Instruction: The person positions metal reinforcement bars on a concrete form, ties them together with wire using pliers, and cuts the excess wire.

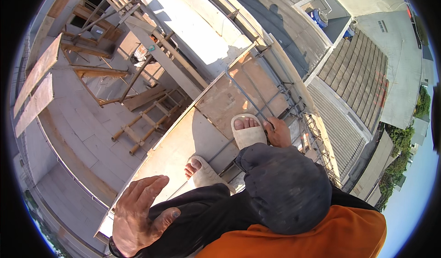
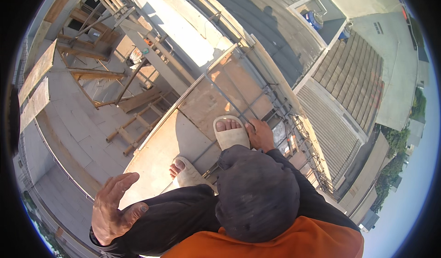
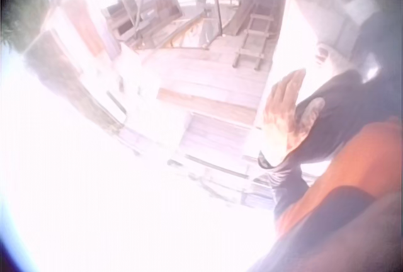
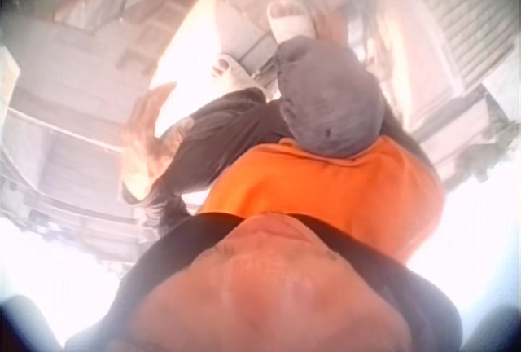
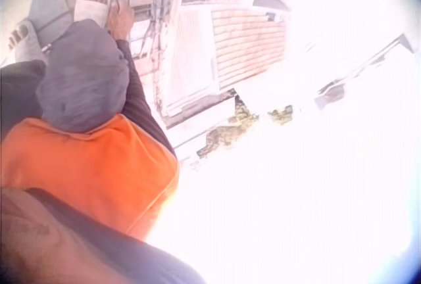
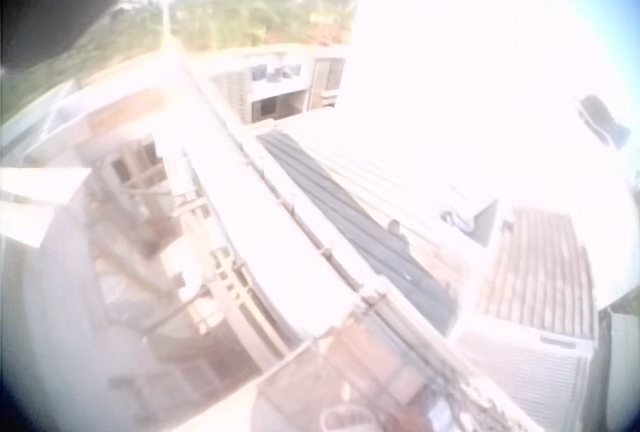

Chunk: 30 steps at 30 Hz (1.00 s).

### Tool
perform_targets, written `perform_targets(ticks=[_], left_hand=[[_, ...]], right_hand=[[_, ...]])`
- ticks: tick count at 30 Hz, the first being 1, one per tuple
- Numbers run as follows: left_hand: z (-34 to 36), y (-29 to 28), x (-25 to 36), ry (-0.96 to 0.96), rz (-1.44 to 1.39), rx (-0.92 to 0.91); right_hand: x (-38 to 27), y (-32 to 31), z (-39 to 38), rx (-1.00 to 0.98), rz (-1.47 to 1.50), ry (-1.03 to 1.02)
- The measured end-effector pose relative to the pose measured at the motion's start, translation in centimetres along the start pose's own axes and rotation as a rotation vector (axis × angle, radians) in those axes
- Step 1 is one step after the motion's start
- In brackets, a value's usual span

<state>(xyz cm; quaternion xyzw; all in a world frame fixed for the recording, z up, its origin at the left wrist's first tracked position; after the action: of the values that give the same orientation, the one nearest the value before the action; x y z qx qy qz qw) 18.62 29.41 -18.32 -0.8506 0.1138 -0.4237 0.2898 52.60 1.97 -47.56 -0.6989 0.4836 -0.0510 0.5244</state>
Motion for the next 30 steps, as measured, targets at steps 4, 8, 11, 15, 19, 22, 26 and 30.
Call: perform_targets(ticks=[4, 8, 11, 15, 19, 22, 26, 30], left_hand=[[-0.3, -0.1, 0.0, -0.016, -0.042, 0.004], [0.5, -0.3, 1.1, 0.005, -0.049, -0.028], [0.7, -0.1, 1.2, -0.027, 0.004, -0.058], [3.8, 0.8, 0.4, -0.065, 0.043, -0.095], [5.8, 2.8, -0.3, -0.093, 0.079, -0.154], [6.2, 5.4, -1.1, -0.070, 0.107, -0.250], [6.1, 9.0, -1.0, -0.049, 0.028, -0.360], [4.1, 10.8, 4.1, 0.022, -0.035, -0.357]], right_hand=[[-0.1, 0.1, 0.3, -0.033, -0.020, 0.024], [-0.5, -0.7, 0.4, -0.030, -0.049, -0.002], [-3.0, -3.1, 0.2, 0.079, -0.125, -0.078], [-11.1, -13.2, -2.4, -0.288, 0.765, 0.143], [-21.1, -21.4, -9.1, -0.535, 0.890, -0.325], [-21.7, -21.3, -11.3, -0.490, 0.677, -0.325], [-21.3, -22.8, -15.4, -0.430, 0.683, -0.105], [-19.9, -23.9, -21.8, -0.280, 0.636, 0.081]])
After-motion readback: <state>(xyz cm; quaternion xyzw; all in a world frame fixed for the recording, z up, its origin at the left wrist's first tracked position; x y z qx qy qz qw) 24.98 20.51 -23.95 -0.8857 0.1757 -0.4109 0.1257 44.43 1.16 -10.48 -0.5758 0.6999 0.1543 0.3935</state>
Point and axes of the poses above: each hand's wrist, its own z-axis towards the middle knuckle, its own y-axis out of the palm, x = y × z, the point moved 2 cm from there along z, towards the middle knuckle, and after that the axes turned 4 degrees about -x, right-handed, at the moved point
